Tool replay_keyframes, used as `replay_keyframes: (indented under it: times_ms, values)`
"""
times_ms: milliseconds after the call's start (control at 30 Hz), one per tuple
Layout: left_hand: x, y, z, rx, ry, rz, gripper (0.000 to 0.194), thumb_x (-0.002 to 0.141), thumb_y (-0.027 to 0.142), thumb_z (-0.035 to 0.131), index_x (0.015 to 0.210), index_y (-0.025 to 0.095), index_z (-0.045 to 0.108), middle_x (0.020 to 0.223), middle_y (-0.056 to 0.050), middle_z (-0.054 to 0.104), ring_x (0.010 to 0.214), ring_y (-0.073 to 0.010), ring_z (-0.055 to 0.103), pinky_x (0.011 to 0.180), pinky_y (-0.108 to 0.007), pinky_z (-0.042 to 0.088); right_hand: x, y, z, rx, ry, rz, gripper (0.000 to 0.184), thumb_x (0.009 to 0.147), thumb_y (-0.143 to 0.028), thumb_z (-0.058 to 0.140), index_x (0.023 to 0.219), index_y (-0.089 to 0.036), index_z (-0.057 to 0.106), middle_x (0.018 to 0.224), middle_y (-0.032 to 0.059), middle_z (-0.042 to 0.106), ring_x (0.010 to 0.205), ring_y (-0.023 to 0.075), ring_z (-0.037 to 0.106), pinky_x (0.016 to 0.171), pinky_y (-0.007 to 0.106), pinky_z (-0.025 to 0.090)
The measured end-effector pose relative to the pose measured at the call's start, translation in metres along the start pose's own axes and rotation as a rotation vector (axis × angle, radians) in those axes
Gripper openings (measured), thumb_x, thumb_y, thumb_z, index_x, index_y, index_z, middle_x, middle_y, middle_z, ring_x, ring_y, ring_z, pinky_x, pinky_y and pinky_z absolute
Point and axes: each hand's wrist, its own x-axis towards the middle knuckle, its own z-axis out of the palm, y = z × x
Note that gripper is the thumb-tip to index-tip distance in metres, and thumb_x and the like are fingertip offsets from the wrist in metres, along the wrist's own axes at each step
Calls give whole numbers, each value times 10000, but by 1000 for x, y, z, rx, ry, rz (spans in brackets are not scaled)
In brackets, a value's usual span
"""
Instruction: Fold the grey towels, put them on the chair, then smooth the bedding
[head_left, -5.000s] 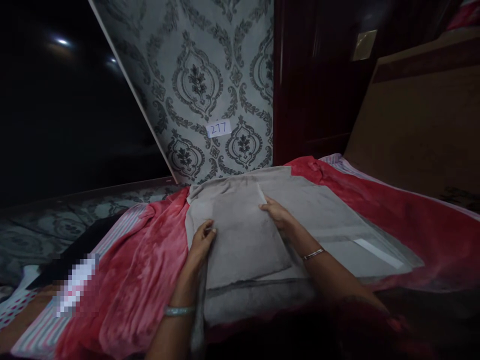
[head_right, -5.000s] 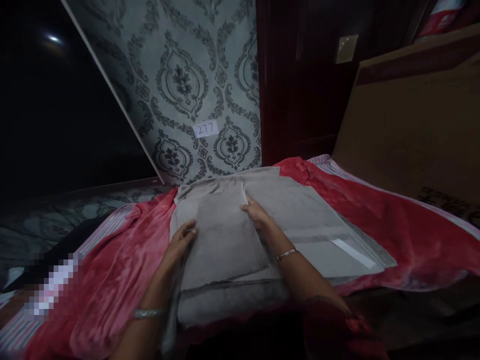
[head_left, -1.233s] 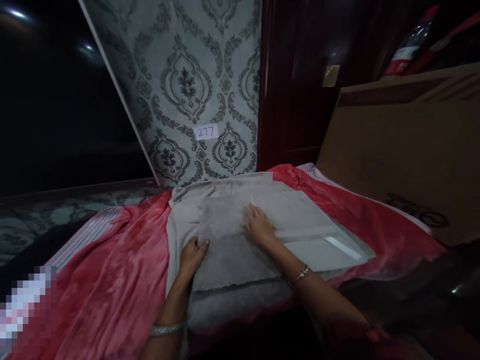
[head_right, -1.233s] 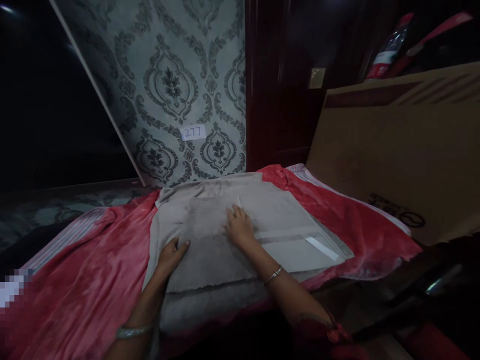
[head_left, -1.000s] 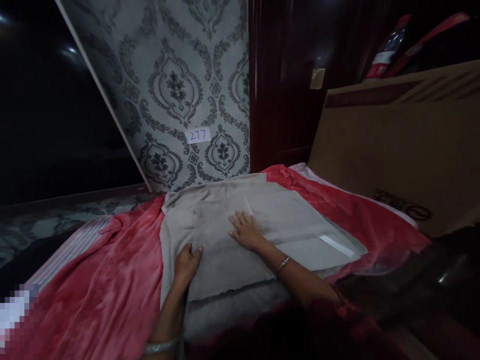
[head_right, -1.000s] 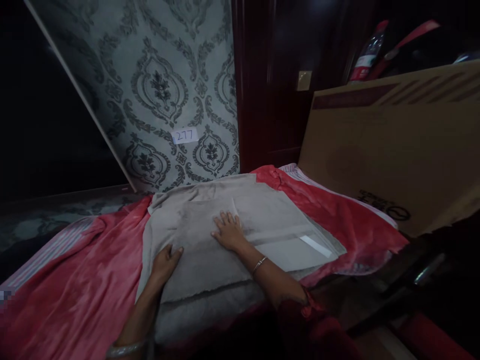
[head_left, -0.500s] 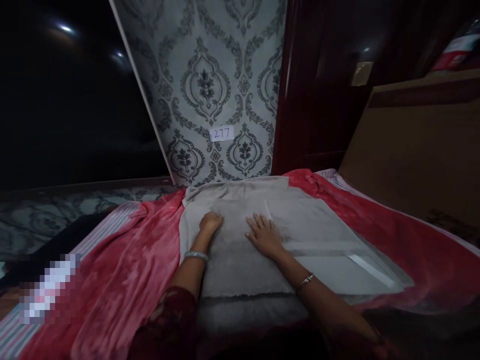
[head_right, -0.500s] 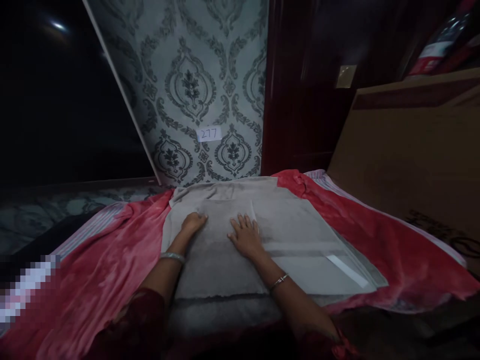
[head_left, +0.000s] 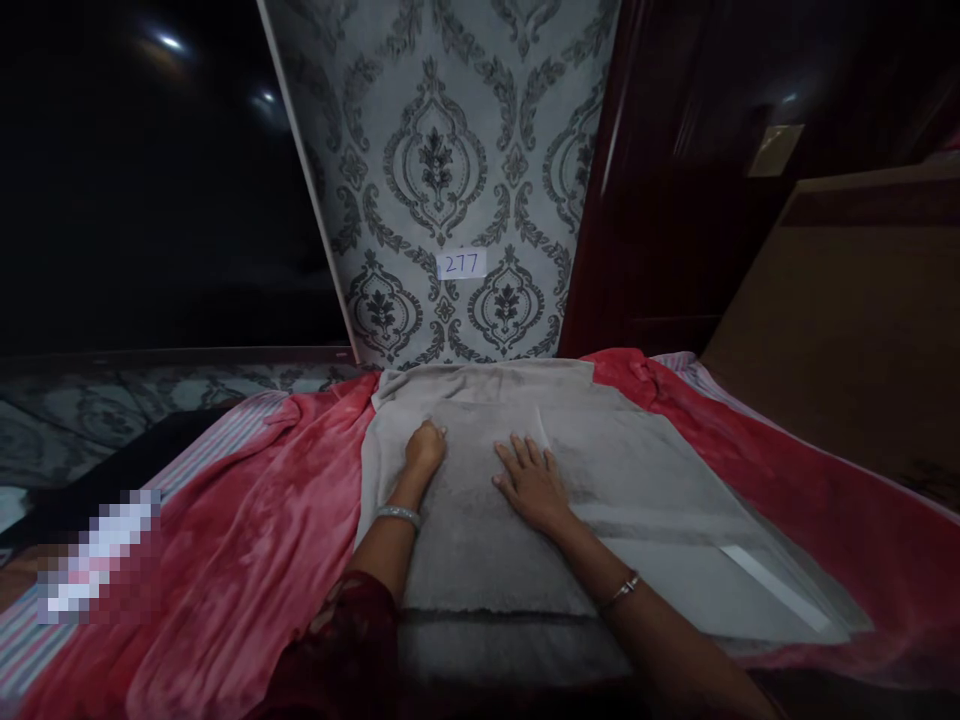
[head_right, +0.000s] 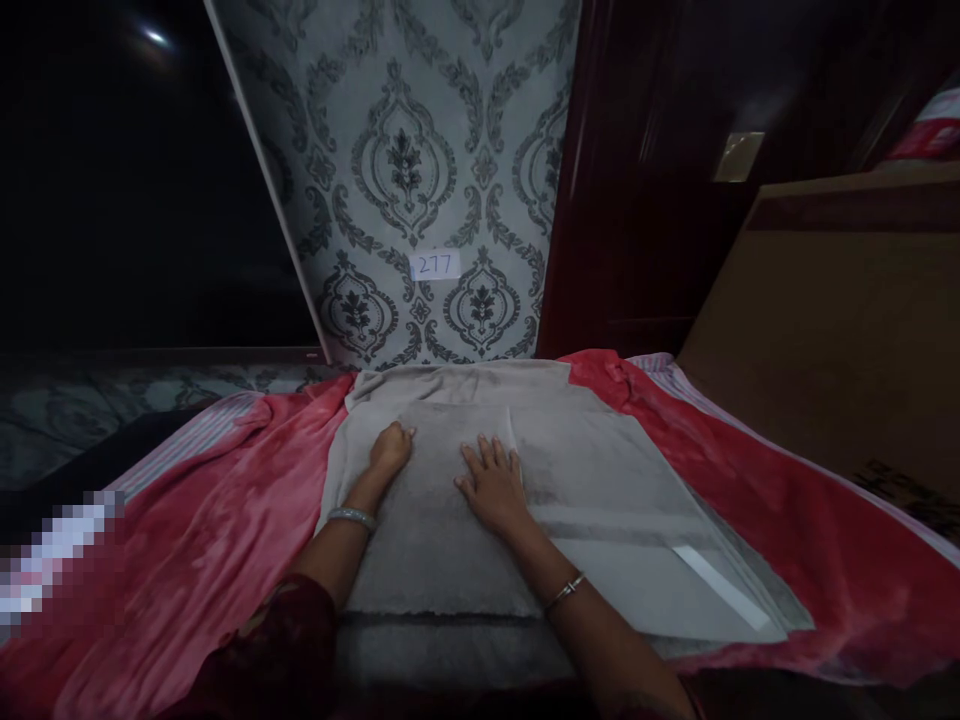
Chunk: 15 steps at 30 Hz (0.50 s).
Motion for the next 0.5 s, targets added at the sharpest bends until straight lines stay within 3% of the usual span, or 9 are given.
replay_keyframes:
  times_ms: [133, 233, 333, 500]
  values:
    - [-3, -2, -3, -27, -31, 20, 367, 965, 369, 468, 1161, 106, 633, 1205, -217, 684, 1147, -285, 652, 887, -323, 484, -3, 1, 3, -9, -2, 6, 606, 1013, -509, 359, 1580, -310, 280, 1660, 61, 153, 1520, 302, 109, 1194, 536, 106]
    - [-14, -7, -10, -71, -48, 45, 457, 911, 388, 573, 1260, 93, 577, 1212, -206, 686, 1142, -283, 654, 876, -306, 483, -3, 2, 0, -22, -32, 14, 613, 1014, -503, 366, 1584, -301, 268, 1659, 74, 150, 1519, 312, 116, 1189, 550, 115]
    - [-42, -19, -18, -113, -76, 79, 652, 856, 361, 647, 1413, 92, 441, 1228, -195, 684, 1141, -288, 655, 885, -313, 483, 6, -1, -10, -36, -81, -2, 594, 1019, -484, 362, 1576, -287, 297, 1648, 95, 192, 1510, 329, 152, 1176, 578, 139]
    - [-107, -55, -10, -367, -110, 211, 866, 803, 268, 644, 1542, 95, 226, 1438, -198, 543, 1312, -288, 539, 1046, -373, 441, 54, -29, -24, -4, -49, -229, 567, 1033, -459, 324, 1575, -292, 296, 1649, 73, 197, 1517, 299, 139, 1186, 549, 158]
